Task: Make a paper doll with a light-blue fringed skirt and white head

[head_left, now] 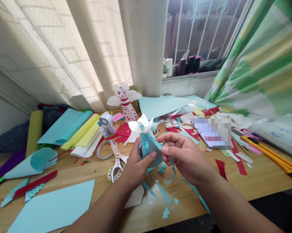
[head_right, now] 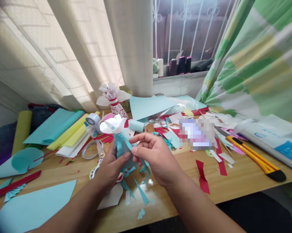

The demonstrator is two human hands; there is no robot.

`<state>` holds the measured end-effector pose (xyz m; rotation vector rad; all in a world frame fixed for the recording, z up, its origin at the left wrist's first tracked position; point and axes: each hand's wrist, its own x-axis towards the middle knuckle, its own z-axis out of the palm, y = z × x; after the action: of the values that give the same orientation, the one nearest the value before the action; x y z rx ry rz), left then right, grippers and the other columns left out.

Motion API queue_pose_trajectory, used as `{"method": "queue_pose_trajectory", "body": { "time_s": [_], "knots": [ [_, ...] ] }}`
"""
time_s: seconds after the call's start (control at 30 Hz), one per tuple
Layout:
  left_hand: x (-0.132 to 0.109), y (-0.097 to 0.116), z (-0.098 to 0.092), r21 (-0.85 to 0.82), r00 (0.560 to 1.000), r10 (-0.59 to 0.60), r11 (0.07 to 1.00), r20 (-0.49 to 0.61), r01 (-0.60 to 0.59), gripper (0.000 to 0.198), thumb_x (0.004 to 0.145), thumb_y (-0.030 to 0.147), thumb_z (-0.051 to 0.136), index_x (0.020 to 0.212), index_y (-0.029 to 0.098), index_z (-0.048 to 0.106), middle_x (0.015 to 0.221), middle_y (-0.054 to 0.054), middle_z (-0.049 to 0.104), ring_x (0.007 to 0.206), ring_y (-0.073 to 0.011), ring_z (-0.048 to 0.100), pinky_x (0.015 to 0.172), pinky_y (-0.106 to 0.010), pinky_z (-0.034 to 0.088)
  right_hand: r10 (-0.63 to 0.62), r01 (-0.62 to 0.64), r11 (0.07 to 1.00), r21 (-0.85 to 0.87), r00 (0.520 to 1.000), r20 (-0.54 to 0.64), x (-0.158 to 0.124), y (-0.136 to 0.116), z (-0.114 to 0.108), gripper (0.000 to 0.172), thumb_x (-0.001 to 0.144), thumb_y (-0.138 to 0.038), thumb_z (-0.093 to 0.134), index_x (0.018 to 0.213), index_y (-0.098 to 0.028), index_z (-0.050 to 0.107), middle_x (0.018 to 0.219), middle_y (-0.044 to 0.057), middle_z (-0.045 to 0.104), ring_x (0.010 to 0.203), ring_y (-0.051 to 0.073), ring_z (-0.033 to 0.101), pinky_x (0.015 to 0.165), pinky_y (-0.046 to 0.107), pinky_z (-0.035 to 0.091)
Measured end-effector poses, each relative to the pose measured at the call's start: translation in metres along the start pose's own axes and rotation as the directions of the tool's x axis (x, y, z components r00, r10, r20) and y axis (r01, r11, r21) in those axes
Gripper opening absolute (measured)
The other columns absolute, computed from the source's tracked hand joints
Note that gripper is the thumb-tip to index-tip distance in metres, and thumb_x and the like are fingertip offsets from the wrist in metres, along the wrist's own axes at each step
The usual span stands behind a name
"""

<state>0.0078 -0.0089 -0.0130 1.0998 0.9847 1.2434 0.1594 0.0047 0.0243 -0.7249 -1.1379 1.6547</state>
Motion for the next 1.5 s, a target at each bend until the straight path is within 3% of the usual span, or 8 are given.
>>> {"method": "queue_pose_trajectory", "body": {
  "time_s": [0.13, 0.33, 0.5, 0.73, 0.87, 1.1, 1.5],
  "knots": [
    [0.000, 0.001, 0.001, 0.109, 0.997, 0.075, 0.991, -0.018, -0.073, 0.036, 0.075, 0.031, 0.068, 0.108, 0.024, 0.054, 0.094, 0.001, 0.063, 0.084, -0.0171, 0.057, 0.076, -0.028, 0.044, -0.050, 0.048, 0.988, -0.146, 0.999, -0.010, -0.001, -0.001, 0.003, 0.016, 0.071, -0.032, 0.069, 0.077, -0.018, 0.064, 0.056, -0.004, 0.056, 0.048, 0.008, 0.047, 0.045, 0.021, 0.036],
    [0.001, -0.005, -0.001, 0.277, 0.989, 0.145, 0.951, -0.011, -0.136, 0.038, 0.073, 0.032, 0.069, 0.107, 0.024, 0.054, 0.091, 0.000, 0.060, 0.081, -0.0179, 0.052, 0.073, -0.028, 0.040, -0.150, 0.104, 0.931, -0.350, 0.983, -0.107, 0.000, -0.002, 0.005, 0.019, 0.074, -0.034, 0.067, 0.067, -0.017, 0.063, 0.063, -0.001, 0.059, 0.060, 0.012, 0.051, 0.056, 0.025, 0.040],
    [0.001, -0.005, 0.001, 0.337, 0.986, 0.169, 0.928, 0.002, -0.160, 0.032, 0.076, 0.033, 0.067, 0.104, 0.024, 0.054, 0.089, 0.000, 0.057, 0.080, -0.0176, 0.050, 0.073, -0.029, 0.040, -0.108, 0.089, 0.980, -0.177, 0.989, -0.102, 0.000, 0.000, 0.007, 0.018, 0.072, -0.030, 0.068, 0.062, -0.017, 0.061, 0.060, -0.002, 0.057, 0.057, 0.010, 0.049, 0.055, 0.024, 0.039],
    [-0.001, -0.003, 0.005, 0.228, 0.990, 0.141, 0.965, -0.020, -0.133, 0.033, 0.075, 0.032, 0.068, 0.104, 0.023, 0.056, 0.091, 0.000, 0.061, 0.081, -0.0177, 0.053, 0.073, -0.028, 0.040, -0.109, 0.126, 0.988, 0.093, 0.980, -0.168, -0.005, -0.001, 0.014, 0.017, 0.065, -0.027, 0.073, 0.055, -0.018, 0.062, 0.055, -0.003, 0.055, 0.055, 0.010, 0.047, 0.054, 0.023, 0.040],
    [-0.002, -0.003, 0.006, 0.154, 0.994, 0.106, 0.983, -0.002, -0.104, 0.033, 0.075, 0.032, 0.068, 0.103, 0.023, 0.055, 0.092, 0.000, 0.063, 0.083, -0.0177, 0.056, 0.076, -0.028, 0.042, -0.125, 0.145, 0.986, 0.087, 0.970, -0.207, -0.004, 0.003, 0.016, 0.015, 0.065, -0.028, 0.073, 0.058, -0.019, 0.064, 0.059, -0.001, 0.057, 0.058, 0.011, 0.049, 0.056, 0.024, 0.042],
    [-0.003, -0.001, 0.008, 0.164, 0.995, 0.094, 0.982, 0.023, -0.097, 0.034, 0.077, 0.031, 0.066, 0.108, 0.024, 0.052, 0.091, 0.002, 0.062, 0.082, -0.0153, 0.056, 0.076, -0.027, 0.043, -0.226, 0.238, 0.970, 0.042, 0.956, -0.185, -0.004, 0.012, 0.016, 0.013, 0.073, -0.026, 0.069, 0.063, -0.020, 0.065, 0.064, -0.002, 0.056, 0.063, 0.010, 0.048, 0.059, 0.022, 0.039],
    [-0.004, -0.002, 0.007, 0.204, 0.995, 0.092, 0.974, 0.041, -0.099, 0.036, 0.078, 0.032, 0.065, 0.109, 0.025, 0.048, 0.092, 0.002, 0.058, 0.081, -0.0132, 0.053, 0.073, -0.025, 0.042, -0.152, 0.145, 0.988, -0.045, 0.957, -0.248, -0.002, 0.015, 0.019, 0.016, 0.072, -0.026, 0.068, 0.061, -0.017, 0.060, 0.060, -0.003, 0.054, 0.060, 0.010, 0.047, 0.058, 0.023, 0.039]
  ]
}}
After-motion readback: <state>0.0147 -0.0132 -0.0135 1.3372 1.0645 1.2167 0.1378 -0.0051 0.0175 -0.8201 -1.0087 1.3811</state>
